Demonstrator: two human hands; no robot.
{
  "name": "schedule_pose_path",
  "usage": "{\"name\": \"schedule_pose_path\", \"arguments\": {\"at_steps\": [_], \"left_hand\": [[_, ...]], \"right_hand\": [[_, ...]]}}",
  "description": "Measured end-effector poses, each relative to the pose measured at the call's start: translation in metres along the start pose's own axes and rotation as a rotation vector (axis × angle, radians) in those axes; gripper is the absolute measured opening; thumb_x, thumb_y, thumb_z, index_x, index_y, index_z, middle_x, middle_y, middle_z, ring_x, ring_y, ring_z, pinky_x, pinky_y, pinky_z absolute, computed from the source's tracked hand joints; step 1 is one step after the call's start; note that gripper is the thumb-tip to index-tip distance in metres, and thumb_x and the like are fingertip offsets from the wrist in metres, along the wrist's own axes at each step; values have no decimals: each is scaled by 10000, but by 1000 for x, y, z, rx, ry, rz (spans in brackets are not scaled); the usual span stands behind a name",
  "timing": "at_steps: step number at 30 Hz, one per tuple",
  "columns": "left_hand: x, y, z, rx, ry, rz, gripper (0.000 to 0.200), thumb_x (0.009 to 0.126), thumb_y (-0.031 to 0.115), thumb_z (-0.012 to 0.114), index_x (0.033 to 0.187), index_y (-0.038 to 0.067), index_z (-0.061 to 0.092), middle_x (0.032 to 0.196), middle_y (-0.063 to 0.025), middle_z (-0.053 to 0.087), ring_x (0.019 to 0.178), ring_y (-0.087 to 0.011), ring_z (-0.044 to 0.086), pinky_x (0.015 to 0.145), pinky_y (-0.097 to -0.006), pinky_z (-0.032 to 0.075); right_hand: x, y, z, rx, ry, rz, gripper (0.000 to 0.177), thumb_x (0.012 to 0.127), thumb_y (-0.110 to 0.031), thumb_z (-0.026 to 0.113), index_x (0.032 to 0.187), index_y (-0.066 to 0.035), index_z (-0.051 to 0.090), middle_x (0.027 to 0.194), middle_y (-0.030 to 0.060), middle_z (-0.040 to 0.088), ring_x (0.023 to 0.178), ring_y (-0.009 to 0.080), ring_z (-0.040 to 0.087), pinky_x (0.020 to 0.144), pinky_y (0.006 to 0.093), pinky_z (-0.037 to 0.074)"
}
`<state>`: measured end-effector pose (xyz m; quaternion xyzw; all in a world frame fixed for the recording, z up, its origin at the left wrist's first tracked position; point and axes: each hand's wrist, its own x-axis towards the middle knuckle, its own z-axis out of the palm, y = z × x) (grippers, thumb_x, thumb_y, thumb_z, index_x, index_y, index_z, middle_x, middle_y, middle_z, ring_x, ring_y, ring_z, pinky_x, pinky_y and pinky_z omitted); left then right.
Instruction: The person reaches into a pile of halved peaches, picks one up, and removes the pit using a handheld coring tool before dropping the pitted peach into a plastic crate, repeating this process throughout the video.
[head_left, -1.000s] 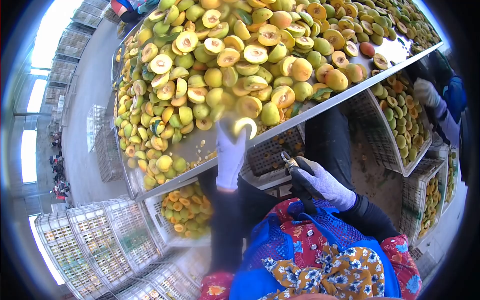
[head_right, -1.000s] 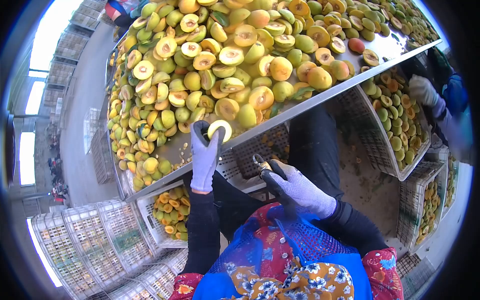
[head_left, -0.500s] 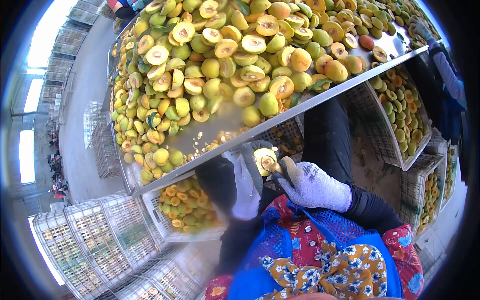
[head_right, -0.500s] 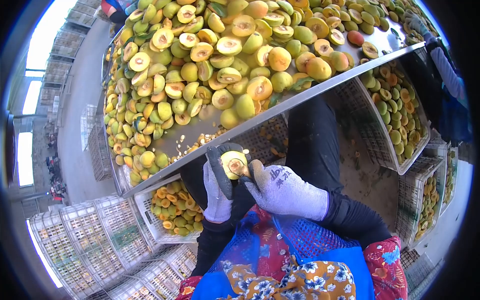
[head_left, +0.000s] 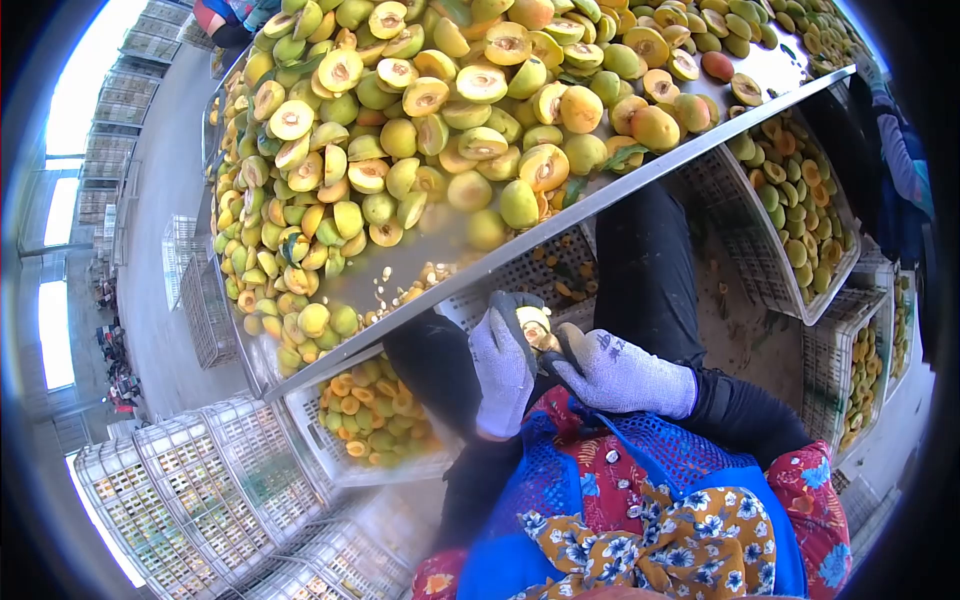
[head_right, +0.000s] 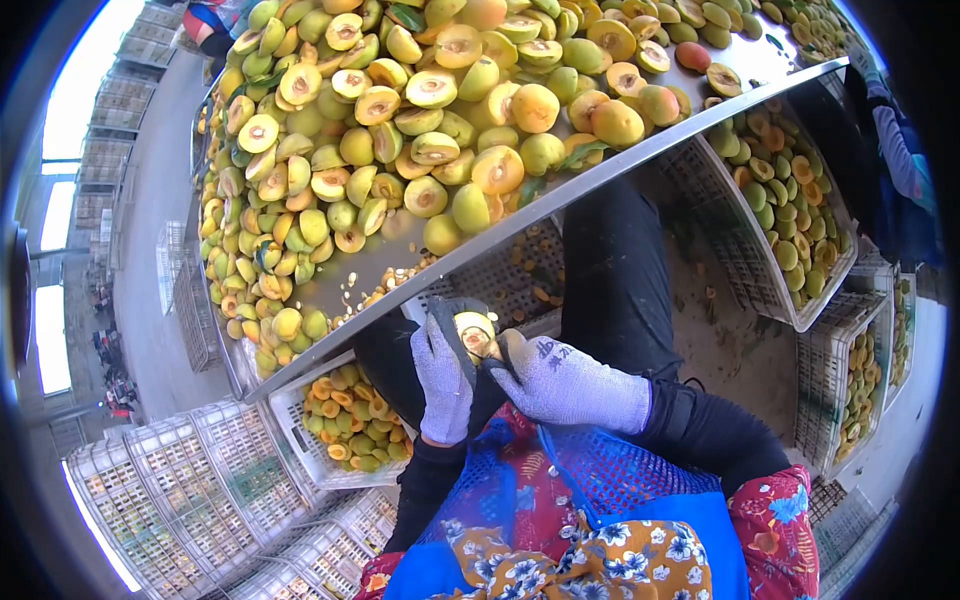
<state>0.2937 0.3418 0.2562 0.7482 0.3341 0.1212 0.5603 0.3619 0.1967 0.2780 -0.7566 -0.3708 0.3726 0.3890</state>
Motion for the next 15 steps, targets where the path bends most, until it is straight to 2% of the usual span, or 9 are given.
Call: {"name": "schedule_pose_path", "arguments": {"at_steps": [3,5,7,9,10,13,14,15], "left_hand": [[-3,-4,7,-19,62,-4,365,1045,206,365,922,3,643,806,-138,680,734,-245,668,692,-341,519],[-7,-8,14,-44,90,70,334,1032,187,376,932,9,640,833,-141,685,746,-251,673,700,-348,515],[-11,-5,17,33,135,165,334,1028,184,373,929,10,640,841,-143,685,750,-256,673,701,-355,510],[-9,-1,17,102,110,178,350,1030,207,367,934,14,643,845,-143,687,749,-257,673,704,-357,515],[-6,-2,14,130,66,164,358,1035,215,363,941,15,644,847,-144,687,750,-257,673,706,-356,518],[-2,-11,5,93,-30,73,383,1058,258,359,1000,12,648,884,-125,697,756,-210,668,688,-333,525],[0,-10,2,-155,-91,-17,388,1061,268,362,1016,10,648,890,-117,697,761,-195,665,683,-323,525],[2,-11,-2,-210,-139,-47,368,1053,276,386,1060,7,637,918,-113,693,780,-189,663,691,-315,527]], "right_hand": [[2,26,19,84,68,-106,271,981,-255,530,1008,12,497,706,230,606,614,426,606,565,495,477],[1,25,14,270,36,-280,266,990,-260,516,1015,4,508,671,179,590,557,408,569,551,474,480],[-3,19,4,606,-101,-123,265,998,-265,504,1021,-1,519,669,147,579,545,387,551,555,452,483],[-4,9,-11,1064,-351,368,269,1005,-270,493,1028,-4,529,699,133,574,578,361,551,579,431,487],[-3,8,-9,1026,-340,461,291,1011,-277,485,1021,8,542,793,189,599,690,337,600,603,415,490],[-1,29,9,297,7,-75,268,1013,-232,477,1062,22,550,882,212,576,736,313,612,581,413,481],[-3,33,11,-51,85,-342,251,1005,-174,471,1126,31,549,893,213,535,706,337,605,567,448,470],[-5,35,12,-43,84,-289,246,998,-165,479,1130,31,547,901,219,554,729,364,605,600,458,468]]}}
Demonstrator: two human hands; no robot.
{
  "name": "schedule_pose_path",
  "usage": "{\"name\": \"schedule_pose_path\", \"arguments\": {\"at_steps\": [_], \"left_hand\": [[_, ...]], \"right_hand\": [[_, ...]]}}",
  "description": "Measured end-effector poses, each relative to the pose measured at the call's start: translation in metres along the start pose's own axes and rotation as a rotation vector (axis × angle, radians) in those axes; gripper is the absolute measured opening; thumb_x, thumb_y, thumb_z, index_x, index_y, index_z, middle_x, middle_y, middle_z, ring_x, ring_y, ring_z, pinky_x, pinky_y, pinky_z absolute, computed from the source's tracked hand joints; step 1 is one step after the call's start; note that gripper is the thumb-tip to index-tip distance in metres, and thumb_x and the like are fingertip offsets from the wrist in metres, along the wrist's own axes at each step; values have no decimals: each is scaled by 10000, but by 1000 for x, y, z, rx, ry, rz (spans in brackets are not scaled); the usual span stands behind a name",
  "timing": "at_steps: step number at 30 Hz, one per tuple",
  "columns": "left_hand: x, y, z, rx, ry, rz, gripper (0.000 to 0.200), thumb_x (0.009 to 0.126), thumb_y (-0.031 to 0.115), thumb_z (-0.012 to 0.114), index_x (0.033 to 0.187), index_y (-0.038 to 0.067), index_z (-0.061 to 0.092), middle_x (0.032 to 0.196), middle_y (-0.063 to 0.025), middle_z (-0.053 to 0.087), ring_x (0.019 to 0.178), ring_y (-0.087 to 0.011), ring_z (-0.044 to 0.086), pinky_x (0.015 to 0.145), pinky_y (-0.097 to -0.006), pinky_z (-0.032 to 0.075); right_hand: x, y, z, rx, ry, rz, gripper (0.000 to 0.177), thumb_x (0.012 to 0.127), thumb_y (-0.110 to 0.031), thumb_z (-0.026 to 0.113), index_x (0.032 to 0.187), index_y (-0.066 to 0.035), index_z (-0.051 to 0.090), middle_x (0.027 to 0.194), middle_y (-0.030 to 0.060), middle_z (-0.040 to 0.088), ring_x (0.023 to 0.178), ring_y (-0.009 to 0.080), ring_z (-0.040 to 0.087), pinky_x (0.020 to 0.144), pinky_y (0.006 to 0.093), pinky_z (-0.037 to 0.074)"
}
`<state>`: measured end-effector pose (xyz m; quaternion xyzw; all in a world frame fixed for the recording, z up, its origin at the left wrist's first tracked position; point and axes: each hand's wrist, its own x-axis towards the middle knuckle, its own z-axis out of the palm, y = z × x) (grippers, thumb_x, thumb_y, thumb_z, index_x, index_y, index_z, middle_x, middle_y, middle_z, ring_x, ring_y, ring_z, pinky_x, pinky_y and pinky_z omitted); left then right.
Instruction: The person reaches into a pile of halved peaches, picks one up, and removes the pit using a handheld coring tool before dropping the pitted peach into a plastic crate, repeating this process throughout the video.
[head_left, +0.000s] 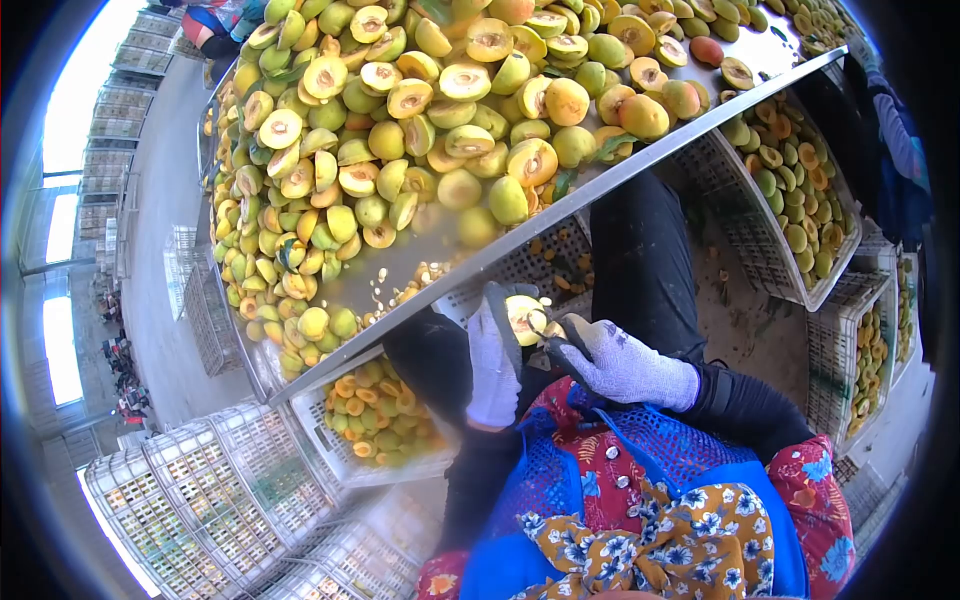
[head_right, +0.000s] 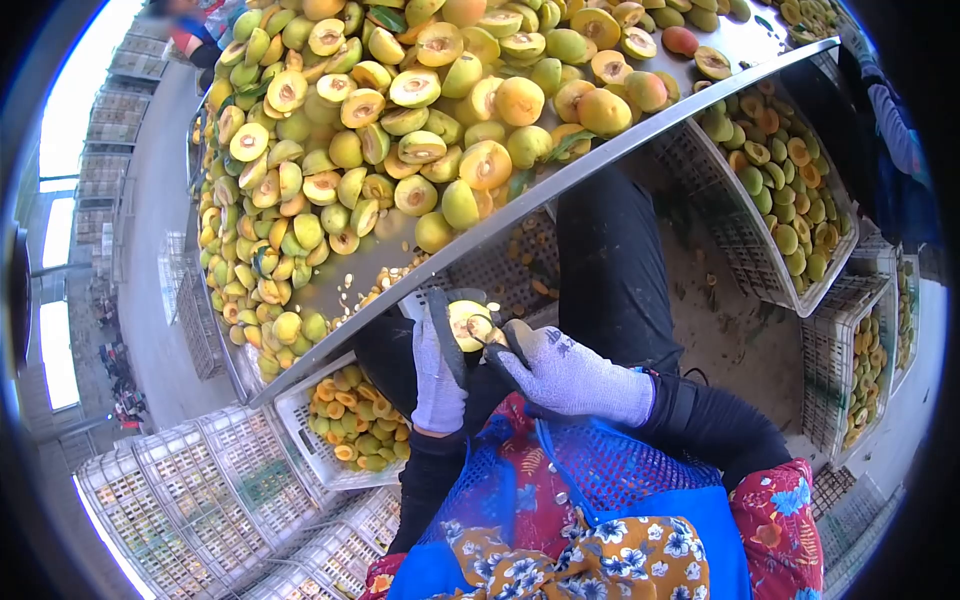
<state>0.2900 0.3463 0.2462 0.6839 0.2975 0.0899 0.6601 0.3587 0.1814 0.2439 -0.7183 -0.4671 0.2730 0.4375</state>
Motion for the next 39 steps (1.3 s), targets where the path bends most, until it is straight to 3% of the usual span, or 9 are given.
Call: {"name": "schedule_pose_path", "arguments": {"at_steps": [4,11,16,18,24,27,29,34,39], "left_hand": [[-1,3,-21,-64,-188,-168,362,1023,270,452,1227,0,580,1047,-133,682,903,-235,669,749,-342,544],[-3,9,-2,-970,-100,-437,420,1021,332,449,1241,-16,532,1122,-170,630,1038,-233,620,938,-385,505],[-8,-14,-4,-381,-144,-92,443,1036,442,393,1166,42,529,1099,-164,648,999,-307,652,887,-420,547],[-16,-3,3,-690,-91,-185,449,1040,439,389,1186,37,526,1076,-154,650,990,-306,655,876,-414,551],[-23,1,15,-444,34,31,458,1051,415,382,1278,26,465,1097,-158,614,1010,-286,646,909,-441,545],[-23,-13,21,-378,64,175,468,1052,420,375,1287,23,455,1142,-166,593,1050,-283,630,953,-455,522],[-21,-21,24,-386,64,278,457,1045,398,418,1277,8,477,1152,-170,590,1054,-295,622,955,-434,504],[-11,2,10,-474,-148,-57,467,1024,409,479,1230,-7,531,1197,-176,586,1089,-265,612,966,-403,492],[-11,1,11,-255,-26,-189,468,1044,393,454,904,-16,632,774,-123,664,662,-193,650,617,-301,544]], "right_hand": [[0,-14,-11,57,9,114,251,980,-135,500,1152,44,535,913,239,586,771,416,606,648,479,464],[-7,-11,4,-209,43,-70,296,973,-112,502,1208,65,537,911,222,501,638,331,577,523,433,458],[-4,-18,6,-214,29,-63,277,993,-157,503,1156,65,540,918,240,519,642,360,586,534,440,468],[-5,-18,8,-167,32,14,278,997,-189,510,1125,56,540,906,243,535,654,380,593,550,444,479],[-2,-12,33,121,268,-41,292,995,-279,534,1040,9,521,684,164,548,554,390,560,533,445,479],[7,-20,18,776,116,143,308,1013,-349,516,984,-43,523,601,69,510,456,257,523,445,354,434],[5,-34,-1,1539,-165,706,333,1020,-405,503,956,-79,527,608,16,493,425,147,490,394,272,386],[7,-22,-14,1407,-188,780,350,1031,-428,470,953,-100,565,632,-15,493,456,57,463,396,190,351],[2,-10,27,1056,-73,615,365,1022,-429,483,954,-86,587,652,-23,517,476,60,469,385,213,356]]}}
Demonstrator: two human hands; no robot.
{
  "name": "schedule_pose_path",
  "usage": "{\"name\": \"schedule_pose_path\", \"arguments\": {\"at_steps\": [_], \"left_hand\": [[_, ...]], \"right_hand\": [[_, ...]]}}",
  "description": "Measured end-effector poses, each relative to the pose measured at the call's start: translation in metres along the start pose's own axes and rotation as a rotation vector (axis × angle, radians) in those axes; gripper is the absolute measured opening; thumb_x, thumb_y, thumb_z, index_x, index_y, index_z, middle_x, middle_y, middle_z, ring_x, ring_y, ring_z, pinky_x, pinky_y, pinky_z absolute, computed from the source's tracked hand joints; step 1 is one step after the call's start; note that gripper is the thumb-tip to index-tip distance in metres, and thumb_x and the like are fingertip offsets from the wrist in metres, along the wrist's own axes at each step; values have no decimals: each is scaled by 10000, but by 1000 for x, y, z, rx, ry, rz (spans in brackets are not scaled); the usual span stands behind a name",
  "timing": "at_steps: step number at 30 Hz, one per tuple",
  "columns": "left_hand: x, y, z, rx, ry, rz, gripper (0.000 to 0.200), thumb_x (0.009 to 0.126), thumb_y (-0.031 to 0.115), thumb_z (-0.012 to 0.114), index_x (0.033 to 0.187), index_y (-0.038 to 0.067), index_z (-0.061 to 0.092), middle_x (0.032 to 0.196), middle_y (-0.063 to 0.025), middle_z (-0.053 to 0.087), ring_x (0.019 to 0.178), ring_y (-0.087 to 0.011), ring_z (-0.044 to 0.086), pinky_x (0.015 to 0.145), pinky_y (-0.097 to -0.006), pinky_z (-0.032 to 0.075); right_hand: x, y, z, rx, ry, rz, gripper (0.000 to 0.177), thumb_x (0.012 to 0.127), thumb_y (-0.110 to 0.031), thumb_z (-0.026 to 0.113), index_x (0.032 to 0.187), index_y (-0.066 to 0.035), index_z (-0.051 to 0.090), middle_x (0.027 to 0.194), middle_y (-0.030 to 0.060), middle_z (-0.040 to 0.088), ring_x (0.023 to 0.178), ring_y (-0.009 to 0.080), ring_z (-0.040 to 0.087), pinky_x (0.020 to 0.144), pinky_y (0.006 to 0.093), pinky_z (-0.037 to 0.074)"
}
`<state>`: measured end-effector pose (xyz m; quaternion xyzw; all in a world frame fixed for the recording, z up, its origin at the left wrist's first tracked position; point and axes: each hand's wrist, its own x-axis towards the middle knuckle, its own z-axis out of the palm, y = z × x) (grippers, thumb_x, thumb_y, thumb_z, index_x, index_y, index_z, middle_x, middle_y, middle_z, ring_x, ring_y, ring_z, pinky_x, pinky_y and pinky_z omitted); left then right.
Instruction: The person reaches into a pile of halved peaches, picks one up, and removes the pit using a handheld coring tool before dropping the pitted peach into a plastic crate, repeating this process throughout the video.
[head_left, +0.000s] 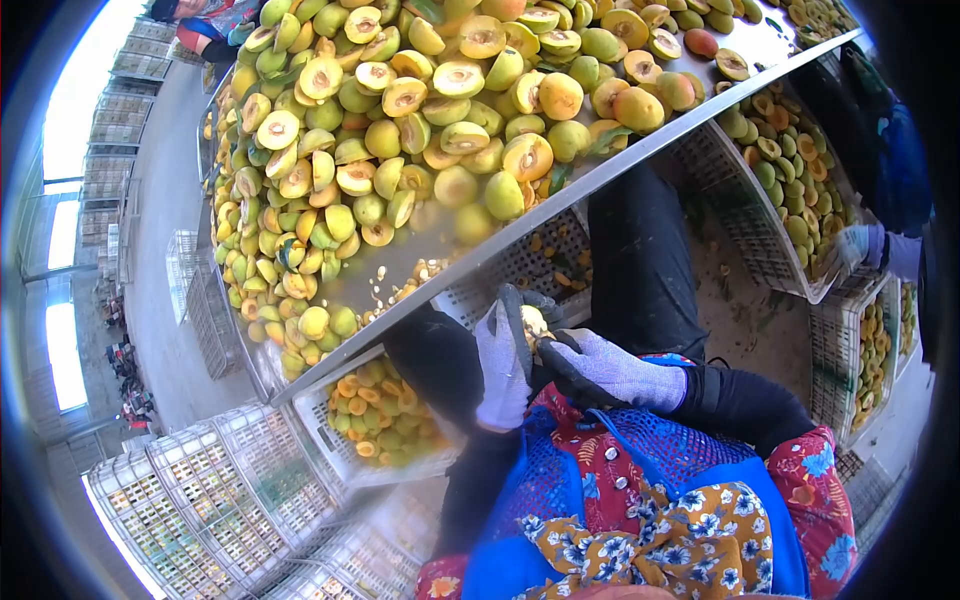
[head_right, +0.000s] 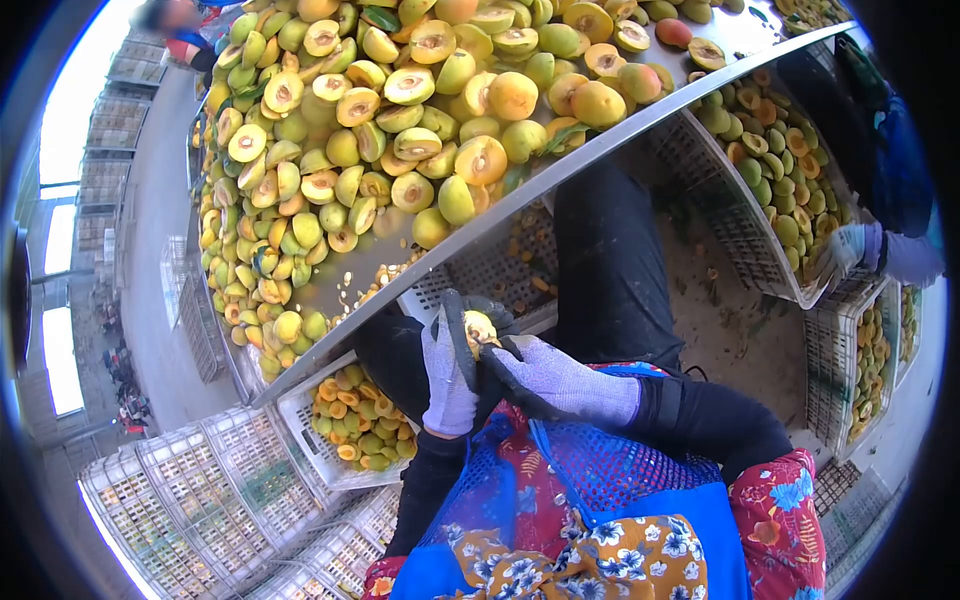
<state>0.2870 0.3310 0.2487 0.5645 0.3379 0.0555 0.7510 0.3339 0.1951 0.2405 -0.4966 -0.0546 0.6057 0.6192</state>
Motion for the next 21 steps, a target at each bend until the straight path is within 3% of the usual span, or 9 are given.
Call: {"name": "schedule_pose_path", "arguments": {"at_steps": [3,6,9,11,15,17,19,20,21], "left_hand": [[0,-16,6,-127,99,44,480,1058,375,416,891,-24,625,736,-117,652,630,-195,643,594,-302,538],[-1,-12,16,-45,147,65,499,1065,355,386,849,-27,623,716,-121,647,614,-192,638,585,-297,529],[2,7,9,178,26,65,536,1060,384,377,815,-21,630,693,-119,645,595,-189,633,573,-290,522],[1,9,5,294,-33,77,563,1057,405,370,797,-17,635,680,-119,644,582,-188,629,564,-288,519],[-3,1,11,351,60,257,582,1055,419,365,788,-20,639,677,-126,650,570,-193,625,552,-294,515],[-3,-4,14,198,130,248,577,1056,414,367,792,-22,638,680,-130,652,570,-196,625,551,-297,516],[-1,-12,14,-110,171,88,573,1055,411,370,792,-22,636,680,-132,653,570,-198,625,552,-297,516],[-1,-5,18,-42,234,-4,567,1054,410,382,785,-24,629,683,-134,650,575,-201,628,560,-301,524],[1,-6,12,3,140,-15,564,1053,410,385,788,-25,627,688,-135,649,576,-203,629,562,-304,527]], "right_hand": [[-6,-9,-3,309,-77,214,366,1012,-439,501,953,-88,586,648,-19,524,465,75,475,378,230,362],[-7,-6,-9,375,-110,219,354,1010,-437,507,946,-97,584,637,-13,527,446,80,476,368,231,359],[-4,2,-11,135,-70,208,338,1006,-436,519,951,-109,584,628,-9,528,436,76,482,351,221,350],[-1,10,-12,177,-62,259,347,1008,-441,509,958,-106,584,615,-11,521,432,75,480,346,221,345],[-3,-2,-14,153,-106,242,365,1013,-454,491,964,-104,587,591,-22,505,418,73,464,351,220,345],[-6,-16,-17,232,-180,244,349,1015,-435,505,958,-101,590,639,-29,537,464,65,494,377,215,370],[-7,-21,-19,227,-211,255,344,1017,-429,508,957,-101,593,663,-30,553,490,61,512,390,211,383],[-8,-21,-20,175,-206,270,346,1017,-432,504,959,-103,596,662,-27,554,492,62,514,391,210,383],[-9,-21,-21,123,-200,287,349,1018,-435,501,962,-105,598,662,-24,554,494,62,516,391,208,384]]}}
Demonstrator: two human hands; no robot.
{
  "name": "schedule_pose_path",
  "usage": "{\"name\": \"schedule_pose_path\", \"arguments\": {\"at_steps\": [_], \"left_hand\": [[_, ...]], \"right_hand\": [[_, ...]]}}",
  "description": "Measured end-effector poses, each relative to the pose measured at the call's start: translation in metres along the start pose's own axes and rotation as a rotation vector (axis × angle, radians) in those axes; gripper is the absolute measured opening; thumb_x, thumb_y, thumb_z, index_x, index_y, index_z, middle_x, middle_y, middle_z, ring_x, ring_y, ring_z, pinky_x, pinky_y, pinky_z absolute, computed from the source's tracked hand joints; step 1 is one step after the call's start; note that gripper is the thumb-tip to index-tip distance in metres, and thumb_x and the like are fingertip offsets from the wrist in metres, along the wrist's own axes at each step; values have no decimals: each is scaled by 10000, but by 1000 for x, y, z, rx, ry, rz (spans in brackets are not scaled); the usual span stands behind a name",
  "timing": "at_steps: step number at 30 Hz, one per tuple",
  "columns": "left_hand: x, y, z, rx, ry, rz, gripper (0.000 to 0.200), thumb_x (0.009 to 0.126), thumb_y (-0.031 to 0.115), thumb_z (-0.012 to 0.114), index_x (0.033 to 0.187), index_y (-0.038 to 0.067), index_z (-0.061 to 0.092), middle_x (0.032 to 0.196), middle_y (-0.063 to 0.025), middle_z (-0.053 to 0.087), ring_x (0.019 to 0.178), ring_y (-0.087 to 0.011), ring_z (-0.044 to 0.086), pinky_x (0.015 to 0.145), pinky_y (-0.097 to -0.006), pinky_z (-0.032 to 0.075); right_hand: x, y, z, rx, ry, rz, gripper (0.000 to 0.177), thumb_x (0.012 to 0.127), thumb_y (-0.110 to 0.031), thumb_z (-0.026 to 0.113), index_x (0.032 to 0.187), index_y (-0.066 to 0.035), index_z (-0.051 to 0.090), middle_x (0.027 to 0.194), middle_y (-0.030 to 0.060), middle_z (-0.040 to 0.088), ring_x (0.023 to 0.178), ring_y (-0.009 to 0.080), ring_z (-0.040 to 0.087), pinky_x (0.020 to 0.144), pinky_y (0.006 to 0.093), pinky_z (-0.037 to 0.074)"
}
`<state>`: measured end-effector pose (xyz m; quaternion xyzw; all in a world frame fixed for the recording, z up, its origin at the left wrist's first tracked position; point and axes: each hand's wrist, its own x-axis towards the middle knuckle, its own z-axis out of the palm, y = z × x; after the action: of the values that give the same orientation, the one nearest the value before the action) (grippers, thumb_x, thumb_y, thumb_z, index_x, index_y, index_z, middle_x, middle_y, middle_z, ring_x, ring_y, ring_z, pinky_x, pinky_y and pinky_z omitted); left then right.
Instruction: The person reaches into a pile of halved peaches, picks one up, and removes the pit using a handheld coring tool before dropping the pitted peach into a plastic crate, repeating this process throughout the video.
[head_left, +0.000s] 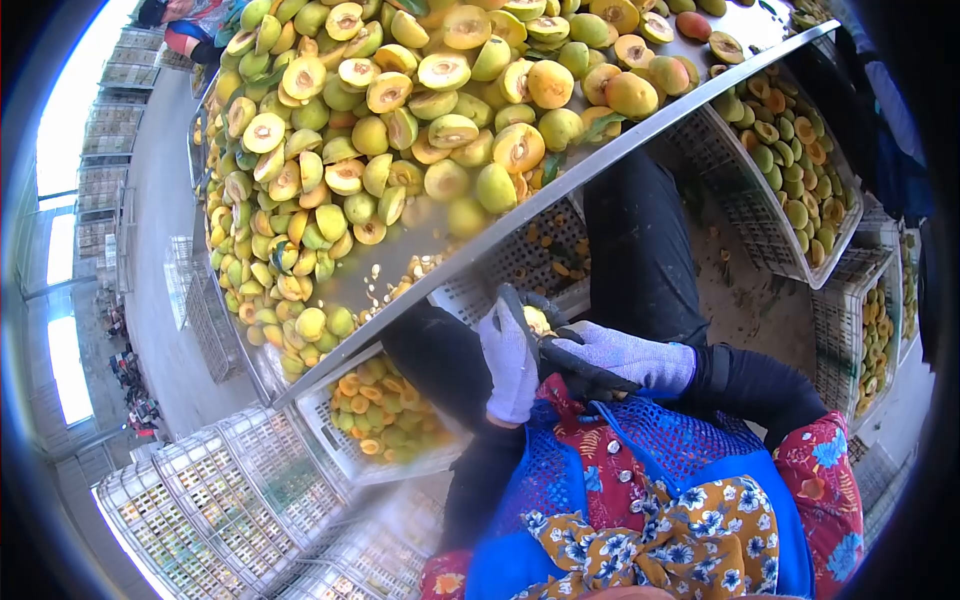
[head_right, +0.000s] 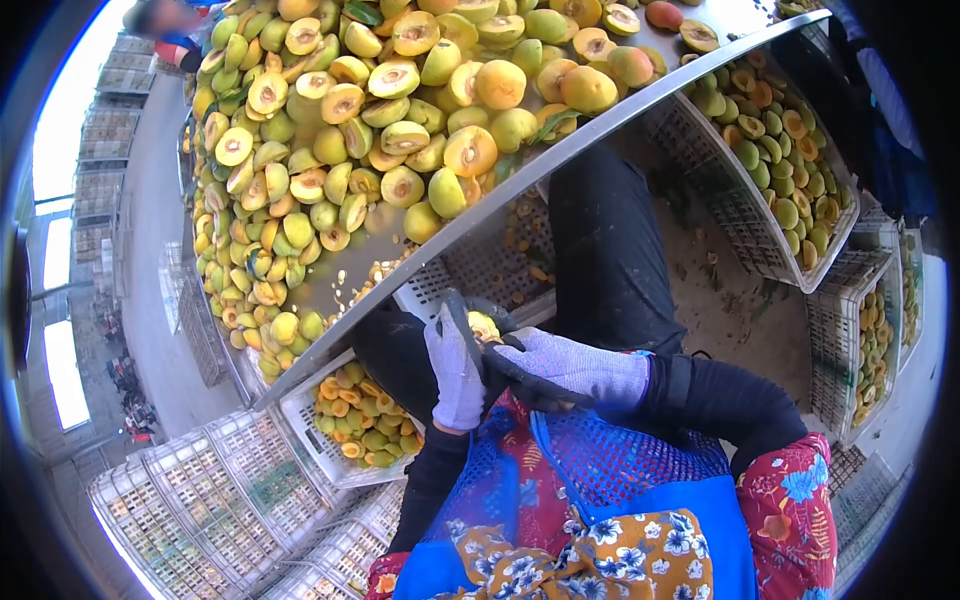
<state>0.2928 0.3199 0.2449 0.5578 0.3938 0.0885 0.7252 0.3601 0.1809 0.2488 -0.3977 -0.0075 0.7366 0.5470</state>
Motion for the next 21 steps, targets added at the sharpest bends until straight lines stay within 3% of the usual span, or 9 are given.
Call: {"name": "schedule_pose_path", "arguments": {"at_steps": [3,6,10,11,12,14,16,17,21], "left_hand": [[7,-2,-12,103,-159,42,546,1051,410,395,806,-23,620,703,-134,648,592,-209,636,576,-313,541],[8,-12,-10,87,-93,140,519,1051,407,397,842,-14,618,720,-128,649,627,-216,648,609,-325,555],[4,-3,-6,201,25,274,341,1004,321,473,968,2,587,821,-122,664,740,-227,671,683,-337,557],[6,-7,-15,406,13,421,250,954,240,553,1047,8,561,871,-111,667,790,-229,677,706,-340,548],[4,-6,-17,361,1,396,267,963,259,550,1062,11,554,891,-119,668,813,-249,680,728,-350,551],[1,0,-21,271,-18,344,302,982,298,542,1092,17,541,932,-135,669,858,-289,686,771,-371,556],[5,-6,-19,-463,-61,-44,372,1025,380,462,1075,20,542,943,-155,667,869,-317,686,794,-392,564],[7,-10,-17,-431,-19,-37,517,1041,459,363,1013,-1,596,928,-180,678,869,-301,684,814,-404,557],[-1,-5,-9,-273,-22,64,519,1048,447,350,1024,-8,600,941,-176,682,881,-284,686,831,-388,554]], "right_hand": [[11,10,-10,180,-95,52,378,1021,-447,487,981,-87,593,674,-17,563,504,71,534,418,241,414],[14,9,1,-329,158,-195,410,1015,-435,481,979,-41,589,587,45,541,422,147,520,391,287,406],[3,4,16,-1230,575,-544,360,999,-312,505,1009,47,478,654,203,606,572,378,632,483,454,482],[2,2,14,-1221,630,-636,357,988,-285,526,1008,63,446,623,177,599,559,368,630,475,452,480],[6,5,9,-1129,650,-753,356,979,-281,545,1008,63,456,596,184,582,556,372,626,469,455,472],[0,3,8,-1182,571,-633,353,976,-287,549,1016,53,464,613,205,588,565,383,626,475,476,465],[5,11,10,-1165,528,-617,349,980,-292,542,1020,47,470,630,222,594,577,394,626,491,492,464],[6,13,11,-1162,505,-610,348,981,-295,539,1023,44,474,638,230,597,583,400,627,499,500,463],[15,21,10,-1235,518,-686,357,981,-304,532,1033,45,478,650,243,602,616,415,631,545,506,479]]}}
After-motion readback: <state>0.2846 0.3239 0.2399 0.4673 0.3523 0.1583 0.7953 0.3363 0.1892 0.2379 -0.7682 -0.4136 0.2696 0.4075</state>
